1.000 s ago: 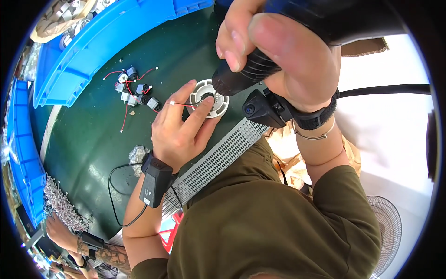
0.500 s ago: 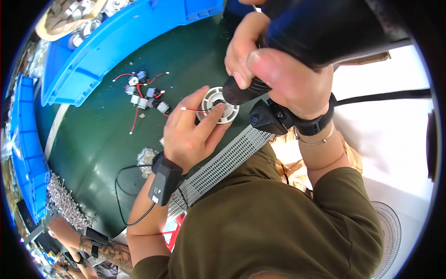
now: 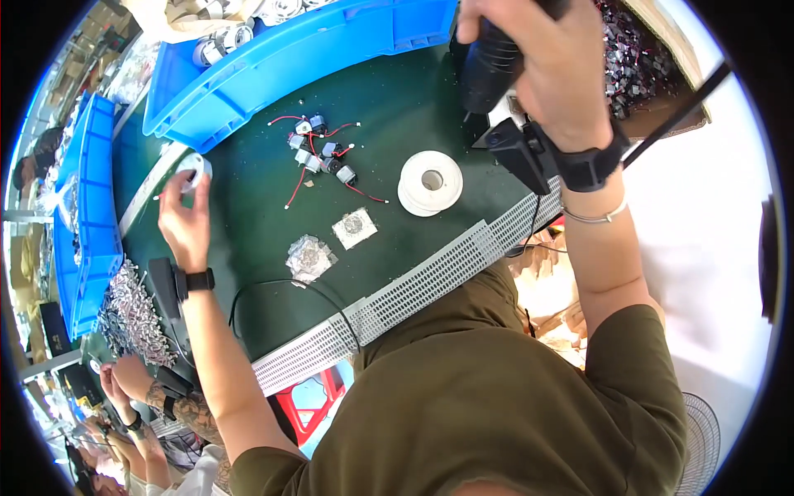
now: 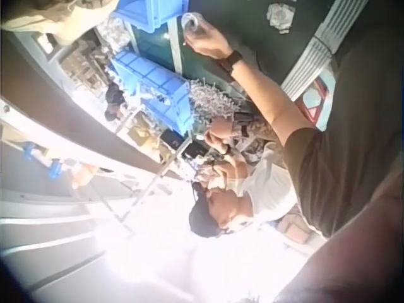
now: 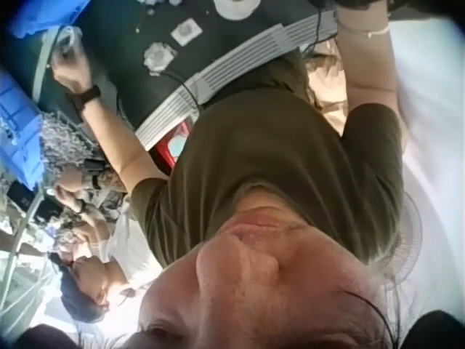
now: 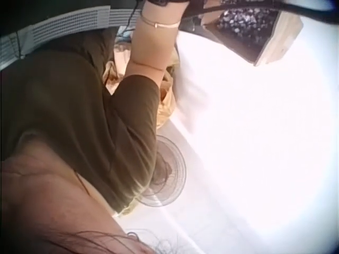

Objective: Assembling electronic components using an electric screwdriver at a factory workbench.

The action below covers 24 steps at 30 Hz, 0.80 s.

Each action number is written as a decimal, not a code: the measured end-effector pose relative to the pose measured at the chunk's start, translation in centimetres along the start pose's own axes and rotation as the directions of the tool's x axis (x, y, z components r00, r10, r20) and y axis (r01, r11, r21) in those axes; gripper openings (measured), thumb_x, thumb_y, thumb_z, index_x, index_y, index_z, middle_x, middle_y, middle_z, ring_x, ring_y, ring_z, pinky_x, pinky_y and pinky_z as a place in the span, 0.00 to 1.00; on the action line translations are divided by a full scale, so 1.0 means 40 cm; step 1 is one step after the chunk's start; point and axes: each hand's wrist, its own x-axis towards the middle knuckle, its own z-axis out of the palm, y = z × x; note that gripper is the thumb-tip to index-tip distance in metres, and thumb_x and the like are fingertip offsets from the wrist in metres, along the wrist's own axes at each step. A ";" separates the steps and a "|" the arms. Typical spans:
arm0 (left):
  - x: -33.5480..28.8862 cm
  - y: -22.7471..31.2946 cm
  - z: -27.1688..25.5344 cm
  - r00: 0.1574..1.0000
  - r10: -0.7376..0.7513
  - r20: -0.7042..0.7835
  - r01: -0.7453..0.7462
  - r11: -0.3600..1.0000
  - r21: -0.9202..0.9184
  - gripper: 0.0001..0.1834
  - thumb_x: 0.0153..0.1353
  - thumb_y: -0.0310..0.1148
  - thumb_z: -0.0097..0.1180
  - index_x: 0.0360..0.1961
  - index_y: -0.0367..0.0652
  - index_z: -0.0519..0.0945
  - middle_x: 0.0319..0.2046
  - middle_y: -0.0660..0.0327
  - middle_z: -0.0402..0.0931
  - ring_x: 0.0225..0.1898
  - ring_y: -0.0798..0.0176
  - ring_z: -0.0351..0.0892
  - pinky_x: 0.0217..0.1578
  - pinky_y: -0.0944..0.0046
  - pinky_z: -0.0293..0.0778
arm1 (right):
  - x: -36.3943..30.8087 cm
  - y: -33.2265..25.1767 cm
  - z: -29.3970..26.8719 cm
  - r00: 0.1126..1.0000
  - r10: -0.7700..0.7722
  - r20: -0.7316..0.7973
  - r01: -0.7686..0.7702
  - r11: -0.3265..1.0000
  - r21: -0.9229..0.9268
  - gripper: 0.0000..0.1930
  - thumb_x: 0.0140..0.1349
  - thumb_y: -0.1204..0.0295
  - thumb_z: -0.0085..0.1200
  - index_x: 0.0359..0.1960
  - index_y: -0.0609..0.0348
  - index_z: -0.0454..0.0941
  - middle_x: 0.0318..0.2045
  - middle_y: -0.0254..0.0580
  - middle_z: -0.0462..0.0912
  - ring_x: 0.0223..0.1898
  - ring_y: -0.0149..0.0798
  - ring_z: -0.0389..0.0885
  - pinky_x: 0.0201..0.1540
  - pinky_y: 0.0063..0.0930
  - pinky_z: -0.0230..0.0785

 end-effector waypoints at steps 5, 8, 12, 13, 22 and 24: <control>-0.005 0.056 -0.016 0.998 0.005 -0.059 0.021 0.902 0.431 0.22 0.56 0.39 0.60 0.52 0.47 0.75 0.36 0.48 0.79 0.37 0.44 0.79 0.38 0.53 0.74 | -0.004 0.043 0.002 1.000 0.006 -0.030 -0.008 0.999 -0.046 0.09 0.55 0.73 0.61 0.32 0.64 0.74 0.23 0.34 0.77 0.23 0.25 0.75 0.26 0.19 0.67; -0.013 0.289 -0.001 0.932 0.336 -0.138 -0.300 0.926 0.228 0.21 0.52 0.42 0.63 0.46 0.47 0.78 0.35 0.54 0.79 0.37 0.51 0.78 0.39 0.55 0.73 | -0.001 0.056 0.003 1.000 0.026 -0.011 -0.026 0.999 -0.028 0.11 0.55 0.72 0.62 0.34 0.64 0.73 0.24 0.35 0.78 0.24 0.26 0.75 0.27 0.19 0.68; -0.008 0.377 0.146 0.815 0.529 0.234 -0.539 0.842 -0.026 0.08 0.52 0.32 0.62 0.33 0.42 0.82 0.32 0.58 0.79 0.35 0.53 0.77 0.37 0.59 0.73 | 0.026 0.094 -0.006 1.000 0.019 0.023 -0.016 0.994 -0.110 0.14 0.54 0.71 0.63 0.37 0.64 0.71 0.26 0.36 0.77 0.25 0.27 0.76 0.27 0.20 0.69; 0.001 0.379 0.164 0.812 0.538 0.225 -0.546 0.837 -0.033 0.08 0.52 0.32 0.62 0.33 0.42 0.82 0.32 0.58 0.79 0.35 0.53 0.77 0.37 0.59 0.73 | 0.022 0.113 -0.020 1.000 0.012 0.016 -0.010 0.993 -0.120 0.14 0.54 0.71 0.63 0.37 0.64 0.71 0.26 0.36 0.77 0.25 0.27 0.76 0.27 0.20 0.69; 0.046 0.475 0.078 0.953 0.283 0.108 -0.135 0.716 -0.685 0.03 0.53 0.25 0.62 0.30 0.38 0.83 0.27 0.56 0.81 0.28 0.60 0.80 0.30 0.67 0.74 | -0.124 0.173 0.059 0.934 -0.034 0.355 0.209 0.859 -0.468 0.19 0.48 0.73 0.64 0.42 0.60 0.74 0.36 0.45 0.77 0.34 0.41 0.79 0.38 0.28 0.73; 0.052 0.501 0.059 0.939 0.325 0.114 -0.136 0.653 -0.745 0.05 0.52 0.23 0.63 0.31 0.38 0.83 0.27 0.56 0.81 0.29 0.60 0.80 0.31 0.67 0.74 | -0.106 0.177 0.049 0.900 0.069 0.431 0.131 0.899 -0.417 0.16 0.50 0.74 0.63 0.41 0.61 0.75 0.34 0.45 0.77 0.32 0.41 0.80 0.36 0.28 0.74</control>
